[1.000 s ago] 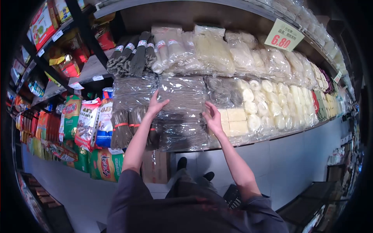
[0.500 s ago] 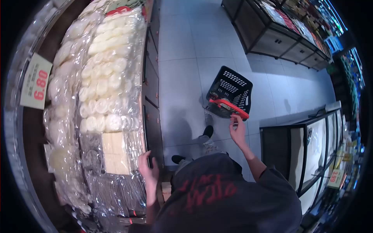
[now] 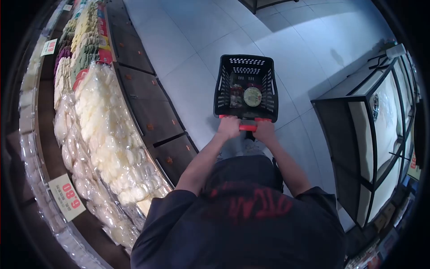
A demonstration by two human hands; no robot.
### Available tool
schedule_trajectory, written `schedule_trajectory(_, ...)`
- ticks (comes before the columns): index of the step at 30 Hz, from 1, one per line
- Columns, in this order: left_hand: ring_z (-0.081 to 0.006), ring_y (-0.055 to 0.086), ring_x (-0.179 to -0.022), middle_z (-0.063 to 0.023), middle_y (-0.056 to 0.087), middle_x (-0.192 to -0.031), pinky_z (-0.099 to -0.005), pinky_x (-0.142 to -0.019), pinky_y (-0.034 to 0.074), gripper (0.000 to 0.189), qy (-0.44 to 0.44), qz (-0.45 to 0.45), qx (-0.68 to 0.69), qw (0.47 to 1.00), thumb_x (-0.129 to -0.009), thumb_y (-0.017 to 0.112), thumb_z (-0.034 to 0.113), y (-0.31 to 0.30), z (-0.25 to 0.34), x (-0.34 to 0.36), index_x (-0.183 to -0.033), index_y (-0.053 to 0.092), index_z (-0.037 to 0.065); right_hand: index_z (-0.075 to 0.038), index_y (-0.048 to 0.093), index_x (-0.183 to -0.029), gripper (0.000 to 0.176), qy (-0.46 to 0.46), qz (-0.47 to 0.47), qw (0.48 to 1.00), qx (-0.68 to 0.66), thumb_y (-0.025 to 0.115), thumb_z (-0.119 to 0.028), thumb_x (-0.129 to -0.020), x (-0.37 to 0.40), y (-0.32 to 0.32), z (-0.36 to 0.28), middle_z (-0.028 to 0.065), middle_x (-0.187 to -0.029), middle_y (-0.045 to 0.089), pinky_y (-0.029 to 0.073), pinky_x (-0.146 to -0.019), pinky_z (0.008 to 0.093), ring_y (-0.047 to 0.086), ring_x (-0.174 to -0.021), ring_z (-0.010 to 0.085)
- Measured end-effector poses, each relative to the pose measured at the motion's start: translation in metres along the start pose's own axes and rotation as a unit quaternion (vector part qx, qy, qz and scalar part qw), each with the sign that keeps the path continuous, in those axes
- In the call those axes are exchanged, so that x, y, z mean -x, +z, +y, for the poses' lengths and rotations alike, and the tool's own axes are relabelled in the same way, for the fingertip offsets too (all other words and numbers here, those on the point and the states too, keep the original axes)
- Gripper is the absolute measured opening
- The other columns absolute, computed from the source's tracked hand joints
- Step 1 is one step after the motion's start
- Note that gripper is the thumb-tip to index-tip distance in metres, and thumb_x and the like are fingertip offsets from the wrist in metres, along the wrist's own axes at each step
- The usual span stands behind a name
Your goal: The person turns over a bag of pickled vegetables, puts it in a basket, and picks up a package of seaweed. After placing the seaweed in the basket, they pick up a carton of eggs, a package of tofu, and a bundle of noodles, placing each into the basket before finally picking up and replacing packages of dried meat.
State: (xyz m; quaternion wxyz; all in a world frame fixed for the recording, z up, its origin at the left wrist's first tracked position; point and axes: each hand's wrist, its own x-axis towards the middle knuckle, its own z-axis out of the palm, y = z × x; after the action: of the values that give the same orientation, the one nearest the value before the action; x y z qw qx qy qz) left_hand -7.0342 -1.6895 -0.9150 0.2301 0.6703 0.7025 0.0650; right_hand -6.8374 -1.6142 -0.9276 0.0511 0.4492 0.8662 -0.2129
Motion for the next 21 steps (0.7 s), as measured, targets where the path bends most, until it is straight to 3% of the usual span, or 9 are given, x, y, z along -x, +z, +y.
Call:
schedule_trajectory(1,-0.0333,0.067,-0.087,-0.0114,0.068,-0.084,-0.0474,-0.083,0.051,0.034,0.029,-0.110,-0.002,0.994,-0.073,0.070,0.030,0.003,-0.008,-0.008,-0.100,0.069,0.011,-0.009,0.071,-0.069,0.015,-0.018,0.020,0.999,-0.019,0.070,-0.023,-0.063,0.000,-0.002,0.003,0.0134,-0.069,0.066,0.053,-0.066,0.0462,0.066,-0.069,0.0339)
schedule_trajectory(2,-0.0333,0.067,-0.087,-0.0114,0.068,-0.084,-0.0474,-0.083,0.051,0.034,0.031,-0.120,-0.001,0.992,-0.073,0.070,0.030,0.006,-0.016,-0.012,-0.100,0.069,0.011,-0.008,0.072,-0.070,0.016,-0.038,0.039,0.998,-0.038,0.072,-0.022,-0.062,-0.003,-0.005,0.005,0.0127,-0.071,0.067,0.054,-0.067,0.0445,0.067,-0.070,0.0336)
schedule_trajectory(4,-0.0305,0.066,-0.065,-0.0086,0.063,-0.065,-0.0438,-0.061,0.050,0.017,0.149,0.060,-0.033,0.986,-0.071,0.070,0.031,0.004,-0.034,-0.027,-0.074,0.070,0.014,-0.009,0.071,-0.068,0.014,-0.006,0.035,0.998,-0.060,0.072,-0.022,-0.062,-0.026,-0.018,0.000,0.0128,-0.069,0.067,0.053,-0.065,0.0450,0.067,-0.069,0.0337)
schedule_trajectory(8,-0.0286,0.066,-0.062,-0.0080,0.064,-0.065,-0.0416,-0.058,0.049,0.019,0.174,-0.040,-0.015,0.984,-0.069,0.071,0.030,-0.024,-0.077,-0.095,-0.074,0.066,0.012,-0.011,0.070,-0.064,0.012,0.035,0.036,0.996,-0.067,0.071,-0.022,-0.061,-0.082,-0.023,-0.006,0.0124,-0.062,0.064,0.053,-0.062,0.0440,0.066,-0.065,0.0329)
schedule_trajectory(9,-0.0287,0.065,-0.061,-0.0087,0.064,-0.064,-0.0419,-0.058,0.049,0.019,0.198,-0.009,0.001,0.980,-0.069,0.071,0.028,-0.036,-0.087,-0.115,-0.068,0.063,0.011,-0.011,0.070,-0.064,0.012,0.041,0.037,0.996,-0.065,0.071,-0.022,-0.061,-0.101,-0.028,-0.007,0.0124,-0.062,0.064,0.053,-0.062,0.0440,0.066,-0.065,0.0329)
schedule_trajectory(11,-0.0292,0.066,-0.061,-0.0099,0.065,-0.063,-0.0420,-0.059,0.050,0.020,0.217,-0.035,-0.003,0.975,-0.069,0.070,0.029,-0.064,-0.103,-0.169,-0.068,0.065,0.010,-0.010,0.067,-0.062,0.012,0.031,0.140,0.985,-0.101,0.069,-0.022,-0.063,-0.142,-0.040,-0.010,0.0133,-0.059,0.060,0.050,-0.057,0.0441,0.062,-0.059,0.0345)
schedule_trajectory(14,-0.0299,0.067,-0.062,-0.0118,0.066,-0.063,-0.0424,-0.060,0.052,0.020,0.255,-0.086,-0.020,0.963,-0.068,0.070,0.029,-0.098,-0.130,-0.249,-0.067,0.068,0.009,-0.010,0.066,-0.062,0.012,0.087,0.152,0.981,-0.087,0.069,-0.021,-0.063,-0.203,-0.056,-0.011,0.0129,-0.059,0.060,0.049,-0.056,0.0443,0.062,-0.060,0.0340)
schedule_trajectory(21,-0.0303,0.069,-0.067,-0.0126,0.068,-0.068,-0.0439,-0.062,0.053,0.015,0.307,-0.140,-0.049,0.940,-0.067,0.067,0.025,-0.153,-0.126,-0.446,-0.067,0.070,0.011,-0.011,0.069,-0.064,0.011,0.205,0.216,0.952,-0.069,0.069,-0.022,-0.063,-0.336,-0.107,0.041,0.0130,-0.059,0.061,0.049,-0.056,0.0445,0.062,-0.060,0.0339)
